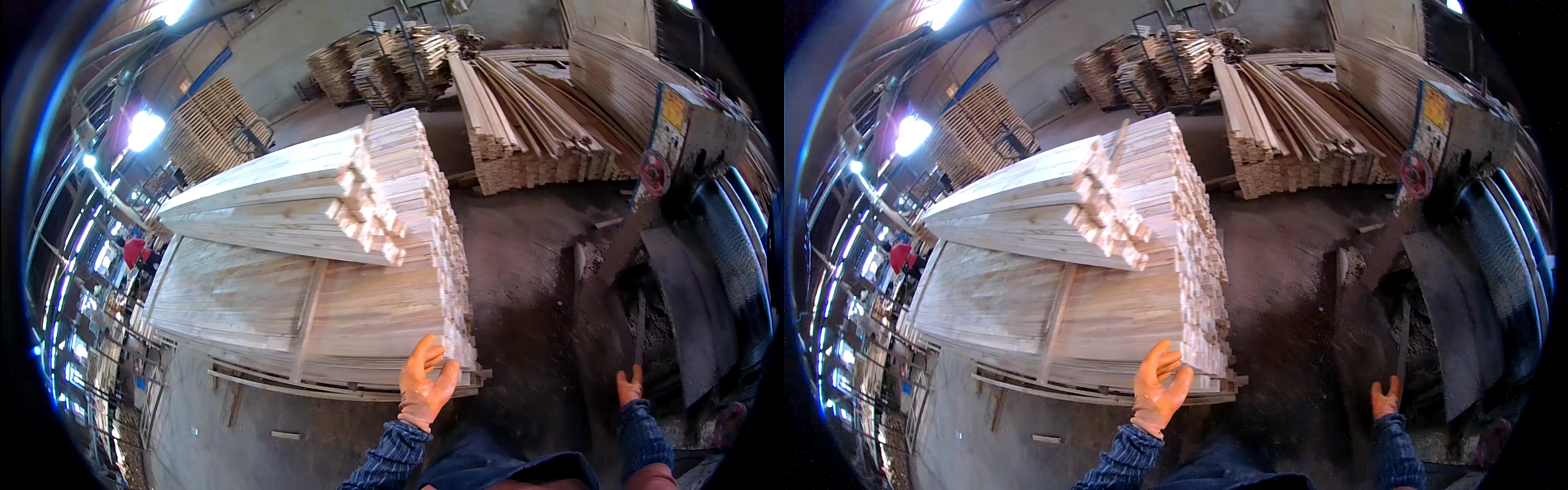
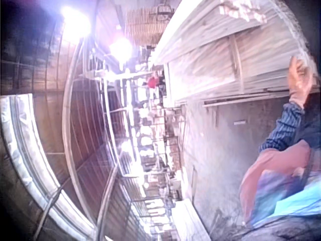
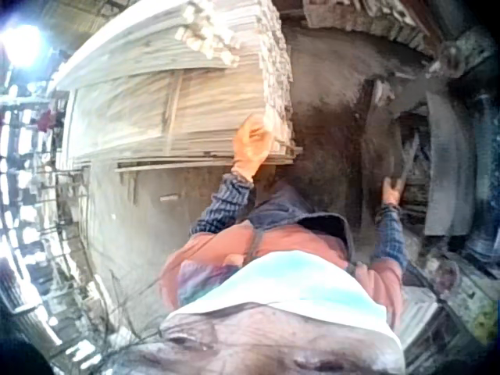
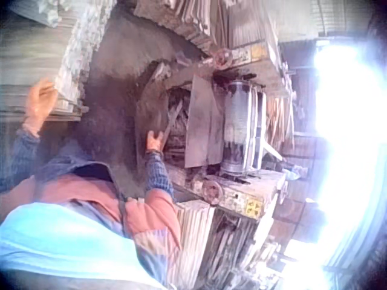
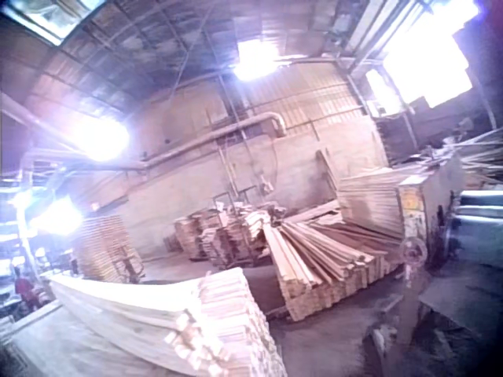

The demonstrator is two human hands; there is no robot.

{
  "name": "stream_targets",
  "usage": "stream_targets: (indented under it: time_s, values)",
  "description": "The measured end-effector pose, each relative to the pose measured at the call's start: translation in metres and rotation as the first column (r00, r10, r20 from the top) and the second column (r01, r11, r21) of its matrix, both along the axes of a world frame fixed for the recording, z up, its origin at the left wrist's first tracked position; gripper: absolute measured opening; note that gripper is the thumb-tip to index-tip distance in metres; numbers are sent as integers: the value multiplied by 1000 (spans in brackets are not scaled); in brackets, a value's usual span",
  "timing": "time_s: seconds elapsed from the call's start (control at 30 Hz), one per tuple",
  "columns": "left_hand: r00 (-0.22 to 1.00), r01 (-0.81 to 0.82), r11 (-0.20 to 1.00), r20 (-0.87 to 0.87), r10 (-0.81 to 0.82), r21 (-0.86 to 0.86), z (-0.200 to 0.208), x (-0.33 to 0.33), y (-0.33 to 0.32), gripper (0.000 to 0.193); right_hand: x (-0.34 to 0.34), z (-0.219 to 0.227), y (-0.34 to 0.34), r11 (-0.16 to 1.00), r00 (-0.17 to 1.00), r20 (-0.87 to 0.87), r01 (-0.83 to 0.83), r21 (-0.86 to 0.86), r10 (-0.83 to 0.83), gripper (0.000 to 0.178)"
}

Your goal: The person takes long wood planks from a stack, feeds them individually through a roller-based sanding or planing machine, and then retrieves them to place on a separate stack.

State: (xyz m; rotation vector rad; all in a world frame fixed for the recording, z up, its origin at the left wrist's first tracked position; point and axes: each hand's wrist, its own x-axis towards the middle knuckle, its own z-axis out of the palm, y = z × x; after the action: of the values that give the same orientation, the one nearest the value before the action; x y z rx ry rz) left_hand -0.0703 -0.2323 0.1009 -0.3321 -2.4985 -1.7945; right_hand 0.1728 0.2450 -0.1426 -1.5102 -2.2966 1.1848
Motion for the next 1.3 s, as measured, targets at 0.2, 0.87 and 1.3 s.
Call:
stream_targets:
  time_s: [0.2,0.87,1.3]
  values:
    - [986,-110,985,-112,125,130,46,-53,-92,68,-209,126,-164,917,689,-706,-370,-150,162,72]
    - [977,-179,561,214,3,809,212,-505,-405,66,-491,473,-459,887,703,-665,-442,-134,251,42]
    - [960,-205,573,278,-42,794,220,-534,-382,94,-510,478,-492,818,600,-753,-269,-509,-271,69]
